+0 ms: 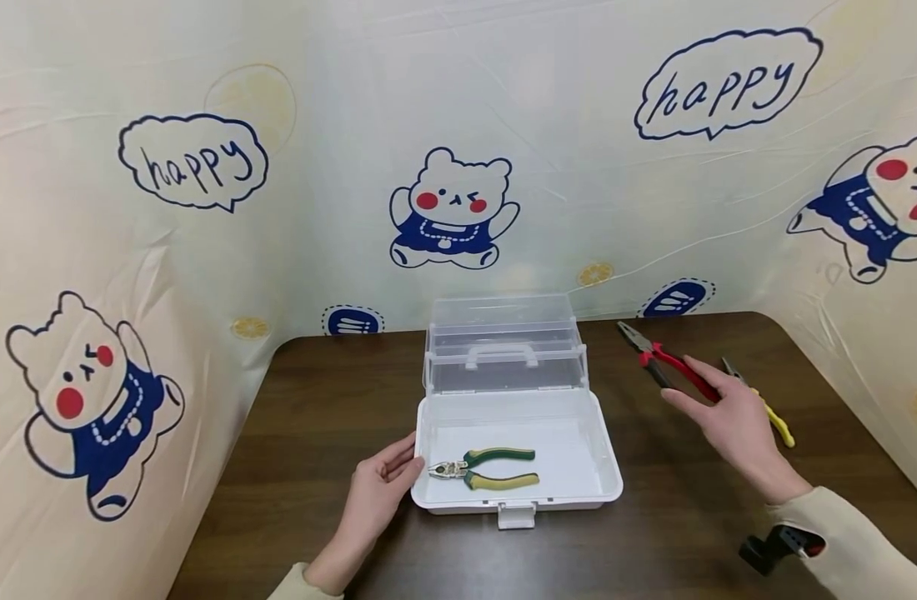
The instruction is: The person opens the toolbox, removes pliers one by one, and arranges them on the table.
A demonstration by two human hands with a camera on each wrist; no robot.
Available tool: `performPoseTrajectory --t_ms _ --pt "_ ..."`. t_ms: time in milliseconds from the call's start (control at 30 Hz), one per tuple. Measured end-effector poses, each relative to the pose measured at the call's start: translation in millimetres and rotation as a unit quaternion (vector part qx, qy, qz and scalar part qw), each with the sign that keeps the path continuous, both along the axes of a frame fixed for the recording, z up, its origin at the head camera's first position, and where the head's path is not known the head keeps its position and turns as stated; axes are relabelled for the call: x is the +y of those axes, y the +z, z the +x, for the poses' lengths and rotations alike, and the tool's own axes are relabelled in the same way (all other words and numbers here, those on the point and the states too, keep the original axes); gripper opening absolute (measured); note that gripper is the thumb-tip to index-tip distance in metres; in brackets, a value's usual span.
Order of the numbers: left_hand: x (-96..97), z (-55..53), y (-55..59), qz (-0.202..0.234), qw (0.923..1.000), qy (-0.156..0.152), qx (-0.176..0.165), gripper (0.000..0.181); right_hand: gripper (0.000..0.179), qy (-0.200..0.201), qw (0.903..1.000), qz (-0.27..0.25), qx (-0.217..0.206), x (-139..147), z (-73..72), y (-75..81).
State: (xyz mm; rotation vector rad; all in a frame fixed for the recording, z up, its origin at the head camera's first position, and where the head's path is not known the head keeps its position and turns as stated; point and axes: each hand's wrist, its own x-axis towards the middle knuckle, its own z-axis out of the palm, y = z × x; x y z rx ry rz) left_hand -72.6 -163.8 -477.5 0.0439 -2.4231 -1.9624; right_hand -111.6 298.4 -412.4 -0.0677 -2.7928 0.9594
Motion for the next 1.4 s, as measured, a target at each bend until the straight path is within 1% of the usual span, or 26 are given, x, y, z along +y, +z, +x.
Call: performPoseTrajectory --t_ms 100,167,367,500,667,800,933,1167,1267,1400 --pt "-0.5 1.0 0.6 0.001 1.0 -0.002 0.001 0.04 0.073 -0.03 0.9995 0.008 0.001 10.1 2.2 -10.2" --pt "-0.7 1.5 0.7 0.002 1.0 -0.004 0.003 0.041 0.074 -0.046 0.9989 0.007 -0.008 16.2 2.9 -16.8" --pt "-1.2 1.9 -0.7 0.002 1.0 -0.003 0.008 0.04 0.076 -0.08 0.9963 -0.001 -0.031 30.2 2.8 -37.0" --pt "-0.4 1.8 -2.9 0.009 1.0 -0.001 0.003 0.04 0.077 -0.102 0.9934 -0.007 -0.053 36.6 5.0 -48.4" --pt "1.1 4.0 -3.8 0.012 0.9999 -0.003 0.0 0.04 0.08 -0.118 0.9892 -0.008 -0.086 43.5 6.9 -58.1" --pt "1.8 5.6 -3.2 0.016 0.9999 0.0 -0.004 0.041 0.081 -0.125 0.9871 -0.006 -0.1 48.6 6.6 -64.5" --pt "1.3 4.2 -3.5 0.021 0.9997 0.001 -0.008 0.041 0.077 -0.134 0.9859 -0.001 -0.1 52.5 5.4 -72.2" --pt "-0.2 0.0 -4.2 0.022 0.9998 -0.005 0.002 0.041 0.073 -0.144 0.9854 0.002 -0.091 53.6 0.9 -86.9" --pt "-1.0 -0.5 -3.9 0.02 0.9998 -0.005 0.003 0.041 0.072 -0.144 0.9864 0.001 -0.08 51.7 -2.8 -90.0" --pt "-2.0 -0.1 -3.2 0.022 0.9997 -0.003 -0.002 0.041 0.072 -0.135 0.9885 0.002 -0.07 50.5 -8.1 -92.3"
